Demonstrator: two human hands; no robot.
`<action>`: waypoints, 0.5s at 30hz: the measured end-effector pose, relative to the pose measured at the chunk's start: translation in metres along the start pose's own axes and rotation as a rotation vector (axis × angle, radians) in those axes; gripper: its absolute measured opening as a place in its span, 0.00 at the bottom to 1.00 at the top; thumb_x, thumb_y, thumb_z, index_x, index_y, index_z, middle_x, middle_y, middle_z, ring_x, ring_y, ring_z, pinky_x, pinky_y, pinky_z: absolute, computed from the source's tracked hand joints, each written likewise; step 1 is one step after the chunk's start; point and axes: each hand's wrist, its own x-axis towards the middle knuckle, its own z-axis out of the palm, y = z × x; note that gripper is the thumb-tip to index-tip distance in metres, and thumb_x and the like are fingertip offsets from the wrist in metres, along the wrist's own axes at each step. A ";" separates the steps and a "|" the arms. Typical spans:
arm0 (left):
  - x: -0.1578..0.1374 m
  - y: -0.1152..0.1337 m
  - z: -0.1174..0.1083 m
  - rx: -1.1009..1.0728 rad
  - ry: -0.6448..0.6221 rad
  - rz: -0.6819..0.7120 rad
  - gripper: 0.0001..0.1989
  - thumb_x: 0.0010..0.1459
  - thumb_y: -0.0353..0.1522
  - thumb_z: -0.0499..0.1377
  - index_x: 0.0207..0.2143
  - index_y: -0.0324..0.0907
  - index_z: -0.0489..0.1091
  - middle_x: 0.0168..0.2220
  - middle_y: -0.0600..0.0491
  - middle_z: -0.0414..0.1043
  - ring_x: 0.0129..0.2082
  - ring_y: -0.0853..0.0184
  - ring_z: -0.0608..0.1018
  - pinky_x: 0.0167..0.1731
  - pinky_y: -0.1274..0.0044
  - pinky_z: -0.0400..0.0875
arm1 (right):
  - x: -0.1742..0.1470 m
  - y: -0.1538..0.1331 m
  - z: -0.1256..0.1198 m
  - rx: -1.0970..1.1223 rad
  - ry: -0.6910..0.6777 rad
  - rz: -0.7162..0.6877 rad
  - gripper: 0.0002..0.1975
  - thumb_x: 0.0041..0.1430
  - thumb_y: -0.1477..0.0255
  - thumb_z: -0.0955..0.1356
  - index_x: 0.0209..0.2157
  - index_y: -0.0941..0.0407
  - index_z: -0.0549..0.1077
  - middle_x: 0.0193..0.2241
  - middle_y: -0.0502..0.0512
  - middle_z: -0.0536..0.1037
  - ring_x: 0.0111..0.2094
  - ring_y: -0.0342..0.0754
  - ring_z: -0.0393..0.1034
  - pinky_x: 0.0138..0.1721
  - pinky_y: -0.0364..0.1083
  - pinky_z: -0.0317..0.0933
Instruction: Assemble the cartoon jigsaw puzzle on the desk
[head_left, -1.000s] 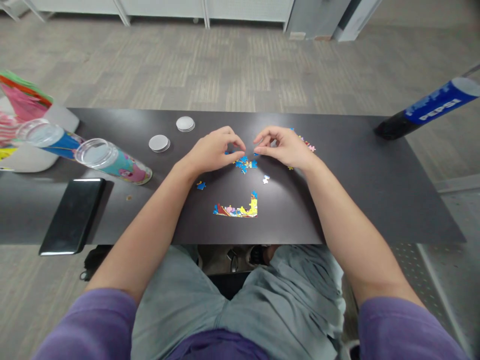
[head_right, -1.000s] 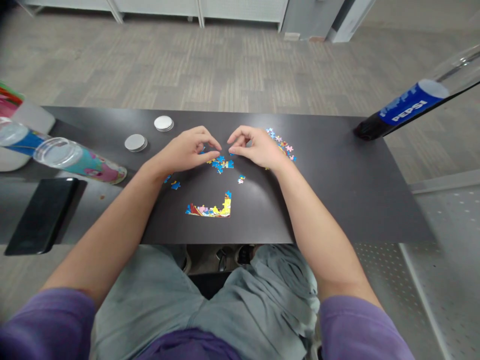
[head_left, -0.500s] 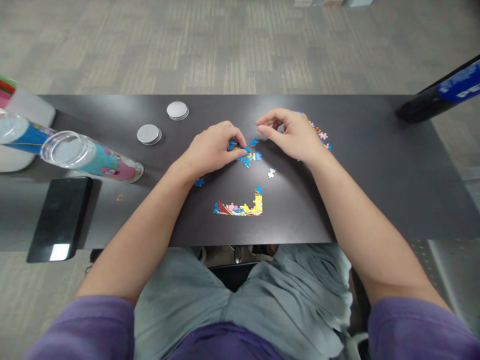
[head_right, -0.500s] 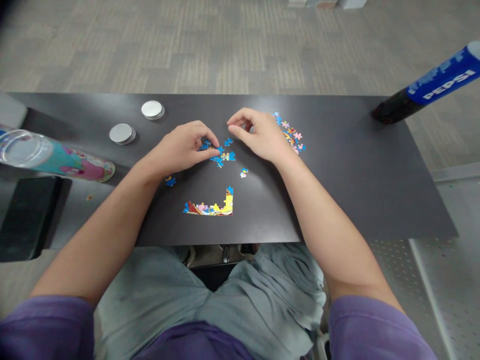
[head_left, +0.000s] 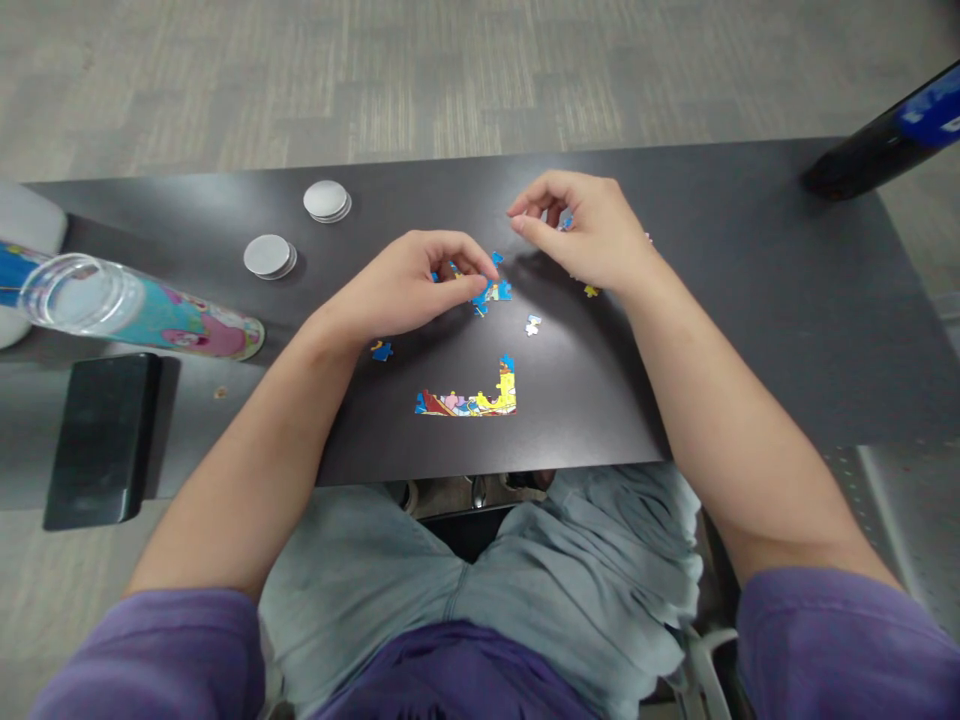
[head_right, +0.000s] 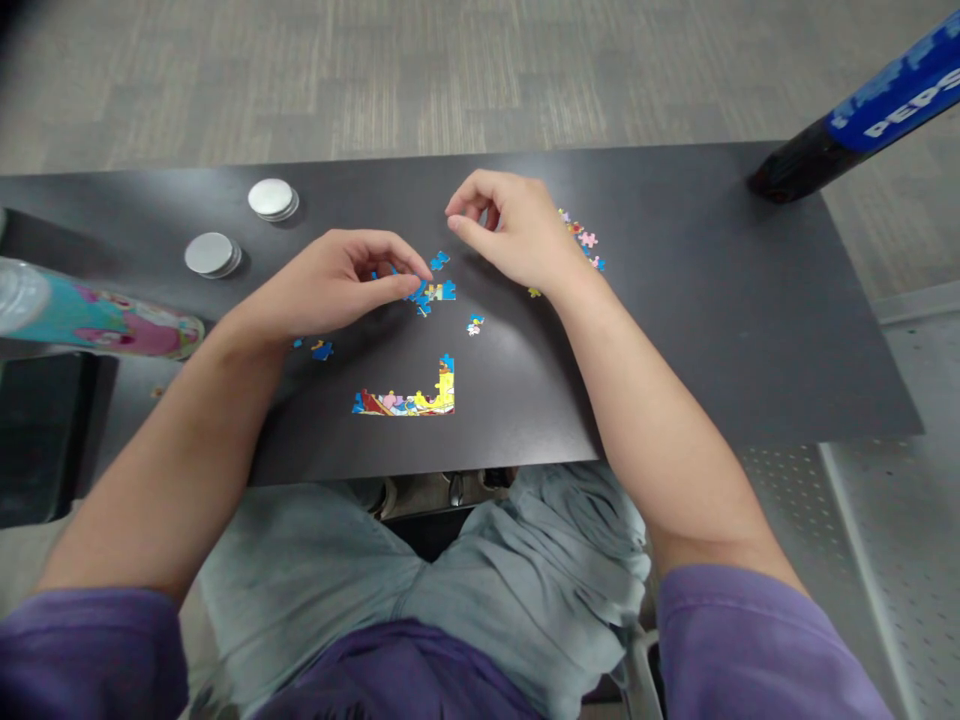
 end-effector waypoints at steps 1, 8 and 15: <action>-0.002 0.003 0.000 -0.011 -0.023 -0.009 0.12 0.72 0.44 0.78 0.46 0.46 0.90 0.38 0.52 0.88 0.40 0.62 0.86 0.47 0.71 0.81 | 0.000 0.001 -0.001 -0.022 -0.006 -0.016 0.17 0.72 0.44 0.83 0.44 0.42 0.88 0.41 0.52 0.93 0.41 0.58 0.80 0.53 0.62 0.77; -0.010 0.020 0.012 -0.041 -0.194 -0.073 0.13 0.69 0.45 0.83 0.46 0.48 0.92 0.36 0.53 0.89 0.41 0.61 0.89 0.45 0.72 0.82 | 0.000 -0.005 -0.004 -0.198 -0.014 -0.061 0.07 0.65 0.56 0.81 0.42 0.37 0.85 0.42 0.49 0.93 0.39 0.61 0.77 0.54 0.65 0.69; -0.013 0.030 0.025 -0.005 -0.183 -0.088 0.07 0.70 0.40 0.80 0.41 0.48 0.92 0.28 0.55 0.80 0.38 0.61 0.86 0.42 0.71 0.81 | -0.001 -0.016 -0.009 -0.338 -0.086 -0.069 0.05 0.67 0.63 0.76 0.43 0.38 0.81 0.47 0.50 0.96 0.49 0.65 0.86 0.64 0.67 0.67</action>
